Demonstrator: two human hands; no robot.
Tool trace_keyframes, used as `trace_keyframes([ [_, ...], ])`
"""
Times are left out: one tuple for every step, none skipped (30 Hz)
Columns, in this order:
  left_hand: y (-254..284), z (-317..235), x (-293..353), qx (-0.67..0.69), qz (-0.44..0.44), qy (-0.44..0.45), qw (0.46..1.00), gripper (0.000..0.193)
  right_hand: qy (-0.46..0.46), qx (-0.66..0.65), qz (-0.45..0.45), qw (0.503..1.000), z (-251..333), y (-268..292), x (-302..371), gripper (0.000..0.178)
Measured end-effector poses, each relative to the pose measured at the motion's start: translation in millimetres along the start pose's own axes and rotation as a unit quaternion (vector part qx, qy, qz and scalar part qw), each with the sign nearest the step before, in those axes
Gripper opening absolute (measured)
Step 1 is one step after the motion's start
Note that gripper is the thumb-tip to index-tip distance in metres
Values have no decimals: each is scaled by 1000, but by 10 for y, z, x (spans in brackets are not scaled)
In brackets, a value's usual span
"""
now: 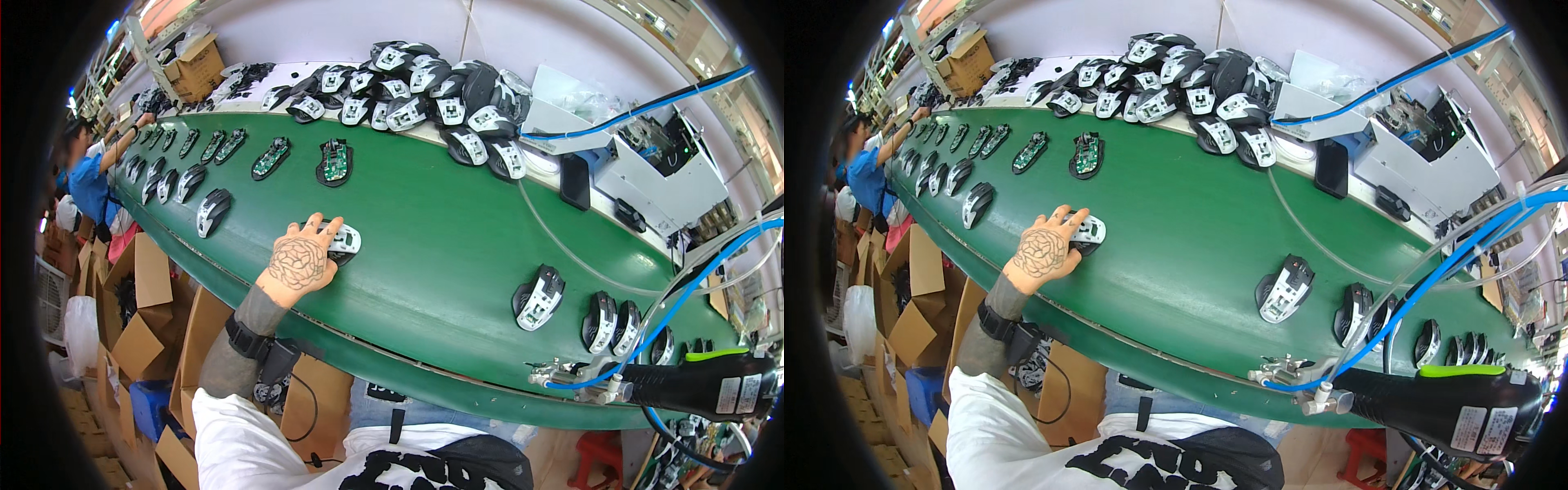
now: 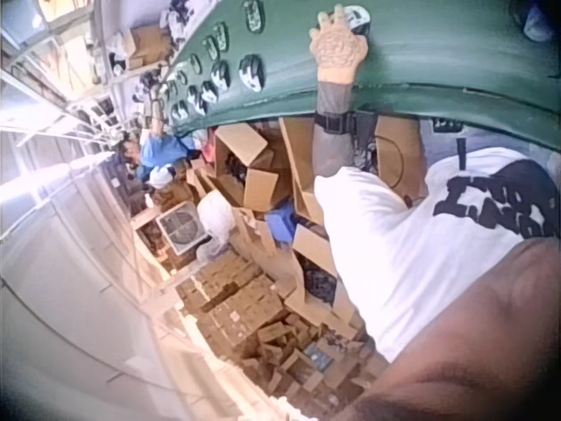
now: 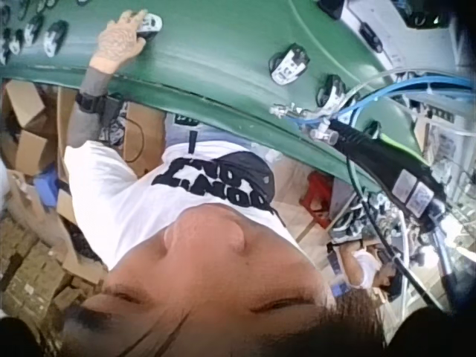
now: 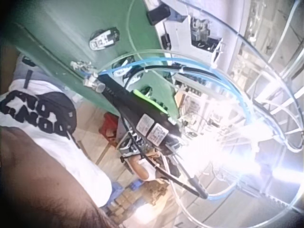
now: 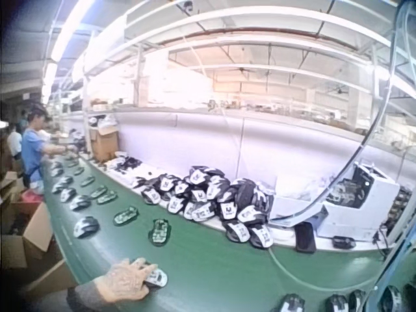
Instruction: Screw the bottom covers onto computer mouse assemblies using an electric screwdriver.
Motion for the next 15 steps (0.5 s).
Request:
trace_keyframes([
  [-10, 13, -5, -2, 4, -3, 1000, 66, 2, 1, 5, 1000, -5, -16, -23, 58],
  [-14, 33, -12, -15, 2, -14, 1000, 66, 7, 3, 10, 1000, -5, -2, -68, 58],
  [-20, 38, -40, -26, -3, -24, 999, 66, 10, 3, 14, 1000, -2, -2, -127, 57],
  [-5, 26, -37, -51, -18, -31, 998, 63, 9, 3, 22, 1000, -4, -47, -152, 57],
  [-46, 42, -73, -52, -17, -34, 998, 63, 8, 2, 27, 1000, -14, -79, -164, 57],
  [-66, 67, -91, -65, -66, -52, 994, 61, 10, 1, 33, 999, -24, -104, -170, 57],
  [-61, 72, -103, -78, -115, -69, 988, 59, 12, 2, 36, 999, -43, -121, -176, 57],
  [-45, 77, -123, -77, -148, -71, 983, 54, 13, 1, 38, 999, -48, -116, -209, 57],
  [-64, 80, -154, -79, -148, -70, 983, 54, 15, 2, 41, 999, -65, -112, -244, 57],
  [-51, 118, -178, -44, -162, -14, 986, 50, 17, 3, 44, 999, -73, -120, -269, 57],
  [-32, 165, -193, -9, -176, 42, 984, 46, 17, 6, 49, 999, -87, -139, -280, 57],
  [-19, 189, -219, 24, -147, 77, 986, 36, 21, 9, 52, 998, -101, -132, -306, 57],
  [-7, 151, -265, 23, -150, 79, 985, 36, 21, 9, 57, 998, -98, -164, -327, 57],
  [-39, 123, -328, 51, -128, 100, 985, 41, 24, 11, 59, 998, -137, -149, -338, 57],
  [-84, 124, -376, 77, -104, 125, 984, 50, 28, 13, 64, 997, -141, -146, -372, 57],
])
Point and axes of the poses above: each hand's wrist, its own x-axis away from the middle knuckle, its own y-axis out of the back of the hand, z = x × y, the point moved 4 cm from there along -x, towards the middle knuckle, and after that the axes turned 3 degrees about -x, right-handed, at the moved point
